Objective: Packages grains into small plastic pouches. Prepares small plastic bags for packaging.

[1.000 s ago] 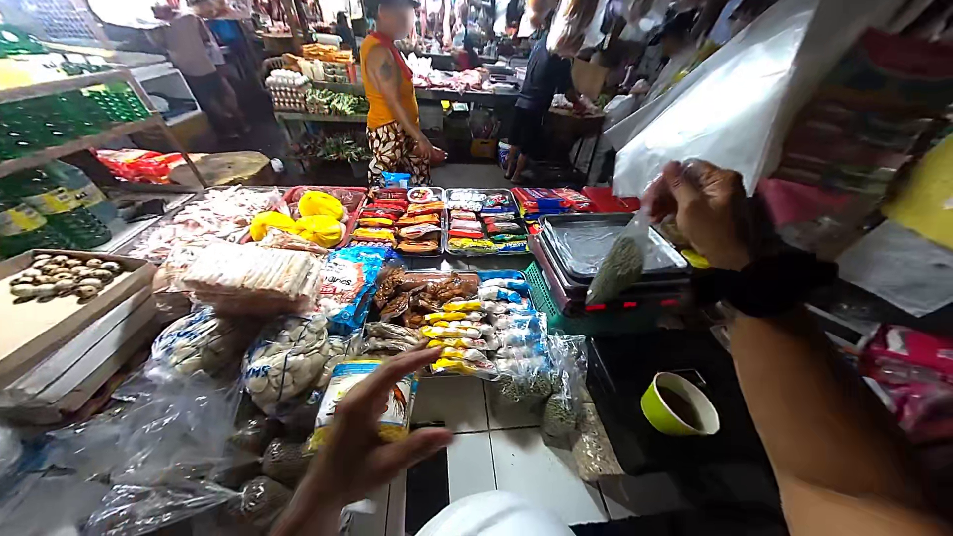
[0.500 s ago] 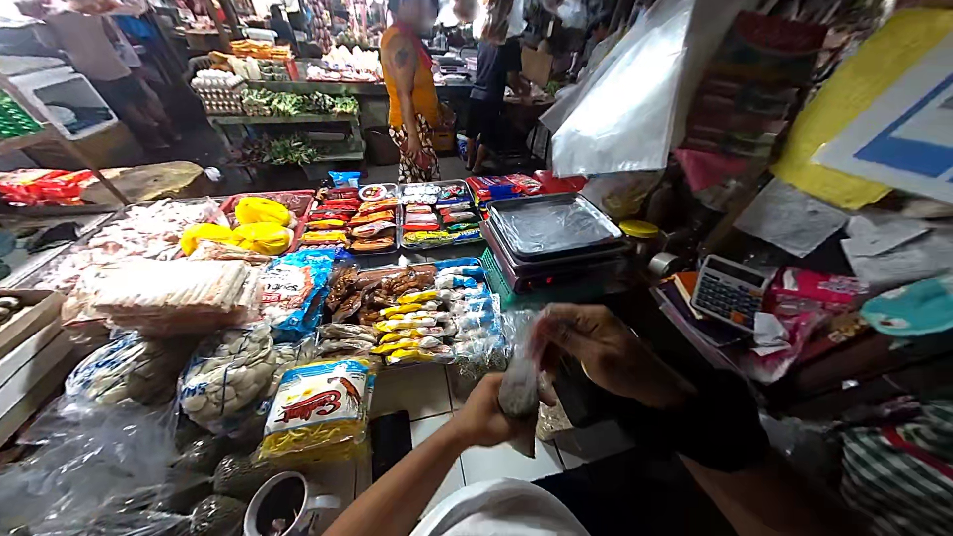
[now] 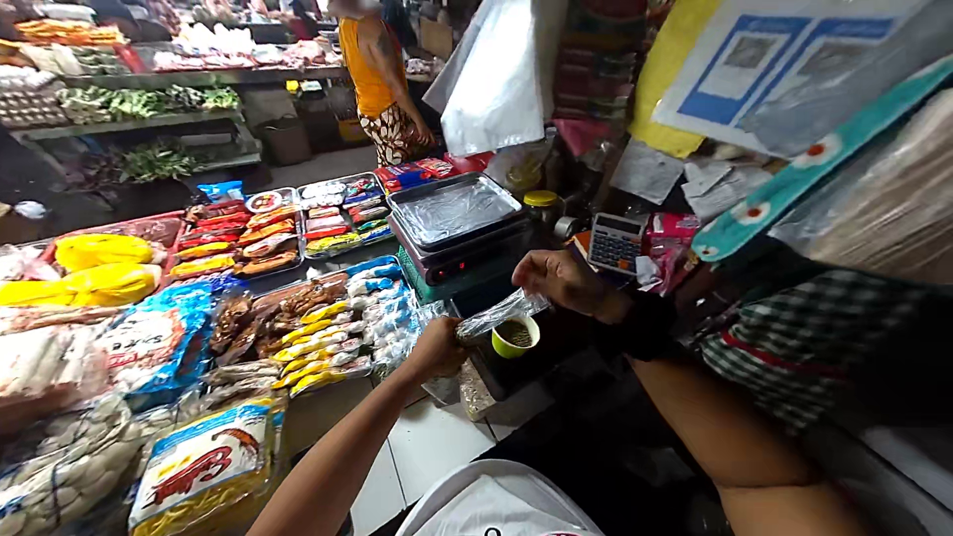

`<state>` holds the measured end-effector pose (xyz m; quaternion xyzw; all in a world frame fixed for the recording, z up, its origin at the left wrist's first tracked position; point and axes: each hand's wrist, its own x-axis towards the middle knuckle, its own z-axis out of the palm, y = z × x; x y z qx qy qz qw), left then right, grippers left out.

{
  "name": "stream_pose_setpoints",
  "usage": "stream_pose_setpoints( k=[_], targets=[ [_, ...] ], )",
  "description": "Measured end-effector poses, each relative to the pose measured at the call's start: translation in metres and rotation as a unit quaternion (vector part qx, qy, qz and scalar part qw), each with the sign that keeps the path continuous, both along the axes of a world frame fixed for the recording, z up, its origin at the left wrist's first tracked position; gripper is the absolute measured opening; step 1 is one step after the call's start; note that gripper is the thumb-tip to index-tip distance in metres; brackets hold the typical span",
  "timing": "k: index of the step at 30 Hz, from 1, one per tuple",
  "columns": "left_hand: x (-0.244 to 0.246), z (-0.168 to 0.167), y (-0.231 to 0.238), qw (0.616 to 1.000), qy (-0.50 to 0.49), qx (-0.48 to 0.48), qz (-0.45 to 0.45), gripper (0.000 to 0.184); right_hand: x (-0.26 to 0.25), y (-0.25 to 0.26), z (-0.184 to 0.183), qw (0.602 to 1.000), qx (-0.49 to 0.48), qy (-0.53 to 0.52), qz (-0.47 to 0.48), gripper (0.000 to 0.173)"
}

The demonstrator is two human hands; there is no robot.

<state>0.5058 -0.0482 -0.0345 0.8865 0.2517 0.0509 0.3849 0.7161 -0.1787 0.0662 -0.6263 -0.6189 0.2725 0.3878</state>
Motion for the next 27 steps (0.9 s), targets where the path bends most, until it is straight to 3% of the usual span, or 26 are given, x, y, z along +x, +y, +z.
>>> stream_pose_setpoints(
  k=[3,7,12,17,22,27],
  targets=[
    [0.013,0.008,0.009,0.996,0.089,0.023,-0.009,0.026,0.017,0.003,-0.040,0.982,-0.111,-0.155,-0.009,0.042],
    [0.023,0.026,0.020,0.992,0.106,0.060,-0.033,0.026,0.011,0.008,-0.086,0.962,-0.164,-0.219,0.001,0.029],
    [0.045,0.042,0.024,0.988,0.124,0.078,-0.053,0.022,0.009,0.010,-0.108,0.959,-0.156,-0.229,-0.065,0.024],
    [0.071,0.048,0.022,0.988,0.126,0.080,-0.044,0.017,0.017,0.007,-0.100,0.970,-0.150,-0.179,-0.064,0.027],
    [0.090,0.066,0.013,0.981,0.149,0.105,-0.067,0.017,0.026,0.000,-0.080,0.976,-0.195,-0.100,-0.007,0.057],
    [0.098,0.089,0.002,0.969,0.181,0.140,-0.092,0.014,0.021,0.001,-0.084,0.983,-0.150,-0.097,-0.035,0.061]
  ],
)
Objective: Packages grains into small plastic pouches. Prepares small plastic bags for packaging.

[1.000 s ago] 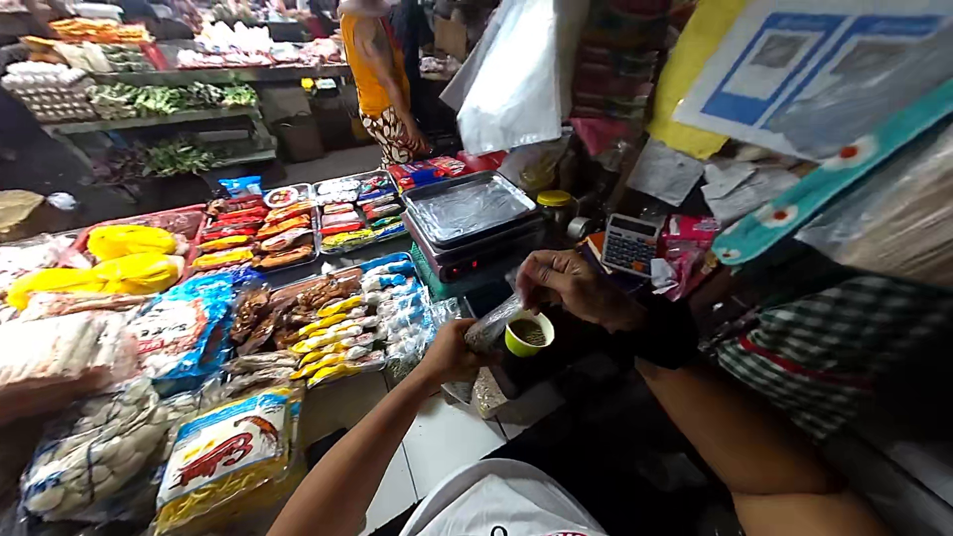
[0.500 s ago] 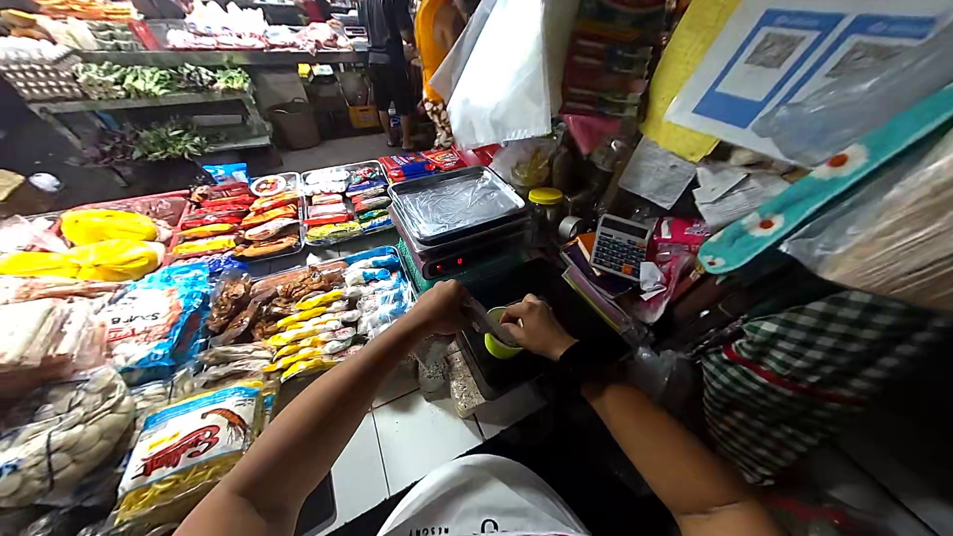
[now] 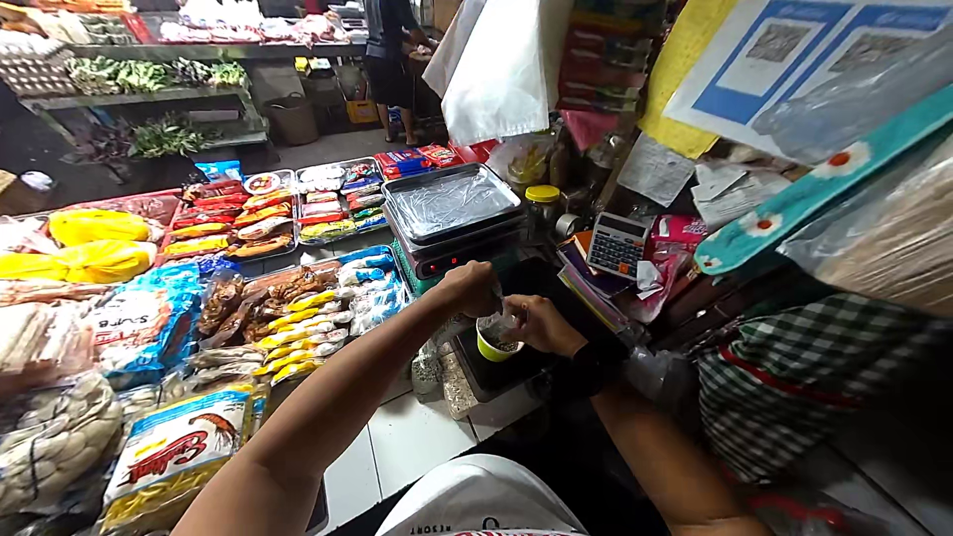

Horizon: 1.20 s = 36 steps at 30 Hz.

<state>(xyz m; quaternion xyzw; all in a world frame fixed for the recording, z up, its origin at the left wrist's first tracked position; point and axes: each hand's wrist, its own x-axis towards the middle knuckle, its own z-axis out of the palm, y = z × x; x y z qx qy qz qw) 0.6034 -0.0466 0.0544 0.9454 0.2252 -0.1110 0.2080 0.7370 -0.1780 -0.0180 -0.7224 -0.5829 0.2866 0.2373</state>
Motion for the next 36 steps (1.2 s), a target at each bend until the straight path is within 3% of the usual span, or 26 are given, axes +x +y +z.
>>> stream_pose_setpoints(
  k=[4,8,11,15,21,25,27,33,36],
  targets=[
    [0.003,-0.001,-0.004,0.999,0.027,0.024,-0.015,0.018,-0.007,0.002,0.001,1.000,-0.015,-0.025,0.005,0.059],
    [0.003,-0.003,-0.003,0.999,0.039,0.028,-0.011,0.027,-0.001,0.000,-0.007,0.998,0.025,-0.049,0.006,0.025],
    [0.004,-0.003,0.000,0.998,0.057,0.029,-0.014,0.039,0.002,-0.002,-0.008,0.997,0.019,-0.072,0.000,0.016],
    [0.002,0.001,0.002,0.997,0.070,0.014,-0.025,0.055,-0.001,-0.006,-0.002,0.996,-0.006,-0.087,-0.027,0.020],
    [0.001,-0.003,0.009,0.999,0.036,-0.004,-0.033,0.059,-0.002,-0.009,-0.003,0.996,0.001,-0.079,-0.045,0.022],
    [-0.001,-0.001,0.010,0.999,0.006,-0.016,-0.041,0.069,-0.006,-0.008,0.001,0.997,-0.002,-0.070,-0.042,0.041],
    [-0.001,0.002,0.009,0.999,-0.003,-0.021,-0.050,0.067,-0.007,-0.007,0.006,0.997,-0.010,-0.069,-0.040,0.050],
    [-0.004,-0.005,0.017,0.997,-0.029,-0.044,-0.062,0.048,-0.004,-0.006,0.008,0.997,0.003,-0.063,-0.050,0.048],
    [-0.008,-0.012,0.020,0.995,-0.056,-0.058,-0.067,0.039,-0.005,0.000,0.004,0.997,-0.030,-0.062,-0.033,0.062]
  ],
)
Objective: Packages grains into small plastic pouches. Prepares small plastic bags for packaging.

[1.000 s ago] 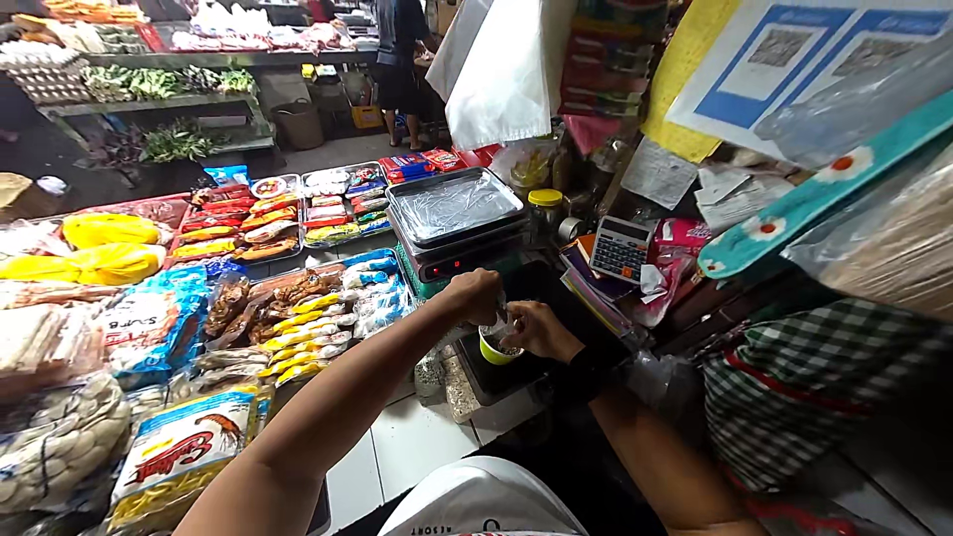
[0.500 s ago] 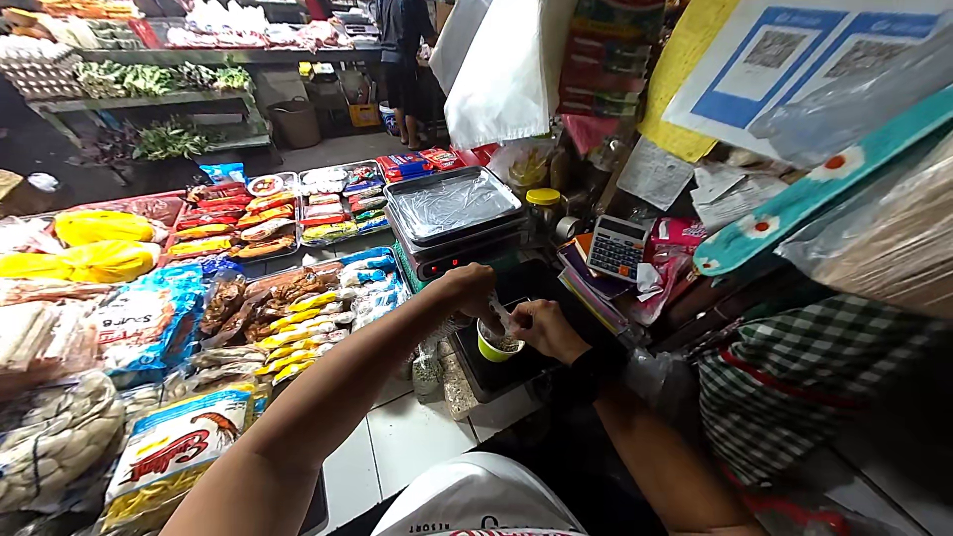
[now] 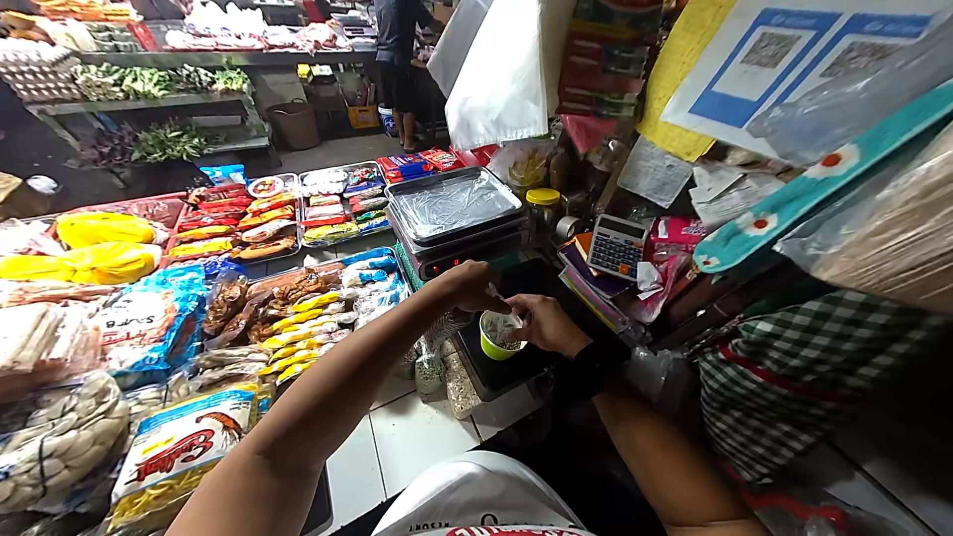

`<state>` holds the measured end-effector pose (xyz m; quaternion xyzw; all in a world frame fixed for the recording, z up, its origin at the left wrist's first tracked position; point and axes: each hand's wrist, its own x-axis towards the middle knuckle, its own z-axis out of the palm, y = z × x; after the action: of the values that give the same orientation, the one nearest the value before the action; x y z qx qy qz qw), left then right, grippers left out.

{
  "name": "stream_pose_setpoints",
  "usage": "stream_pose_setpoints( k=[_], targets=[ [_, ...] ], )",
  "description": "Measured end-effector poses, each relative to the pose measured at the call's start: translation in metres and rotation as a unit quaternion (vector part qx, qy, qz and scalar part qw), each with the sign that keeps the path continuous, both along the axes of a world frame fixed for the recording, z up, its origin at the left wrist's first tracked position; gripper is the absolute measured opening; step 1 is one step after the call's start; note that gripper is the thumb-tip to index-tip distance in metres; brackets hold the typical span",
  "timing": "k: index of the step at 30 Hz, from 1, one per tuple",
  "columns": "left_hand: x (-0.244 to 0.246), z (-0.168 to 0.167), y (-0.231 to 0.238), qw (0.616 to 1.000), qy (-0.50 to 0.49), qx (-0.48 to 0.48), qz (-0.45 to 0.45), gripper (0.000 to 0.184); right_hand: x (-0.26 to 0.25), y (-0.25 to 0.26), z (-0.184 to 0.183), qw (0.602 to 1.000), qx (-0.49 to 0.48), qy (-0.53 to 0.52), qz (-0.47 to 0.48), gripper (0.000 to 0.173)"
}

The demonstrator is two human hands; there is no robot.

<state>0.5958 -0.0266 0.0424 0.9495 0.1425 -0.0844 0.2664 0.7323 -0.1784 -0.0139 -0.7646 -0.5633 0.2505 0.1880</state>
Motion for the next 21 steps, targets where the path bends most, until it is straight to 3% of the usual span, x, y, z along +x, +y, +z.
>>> stream_pose_setpoints(
  k=[2,6,13,17,21],
  targets=[
    [-0.003,-0.004,-0.001,1.000,-0.009,-0.017,0.004,0.035,-0.003,0.006,-0.004,1.000,-0.006,0.008,0.012,0.063],
    [-0.014,-0.013,-0.002,0.998,-0.035,-0.056,0.020,0.030,-0.010,0.011,-0.009,1.000,0.009,0.020,0.010,0.025],
    [-0.061,-0.034,0.007,0.979,-0.147,-0.121,0.069,0.031,0.007,0.014,-0.005,0.995,0.065,0.075,0.007,0.026],
    [-0.086,-0.066,0.013,0.953,-0.224,-0.177,0.105,0.036,0.005,0.022,0.002,0.973,0.077,0.217,-0.001,0.021],
    [-0.104,-0.096,0.008,0.913,-0.310,-0.225,0.142,0.036,-0.016,0.042,0.027,0.887,0.088,0.452,-0.032,0.014]
  ],
)
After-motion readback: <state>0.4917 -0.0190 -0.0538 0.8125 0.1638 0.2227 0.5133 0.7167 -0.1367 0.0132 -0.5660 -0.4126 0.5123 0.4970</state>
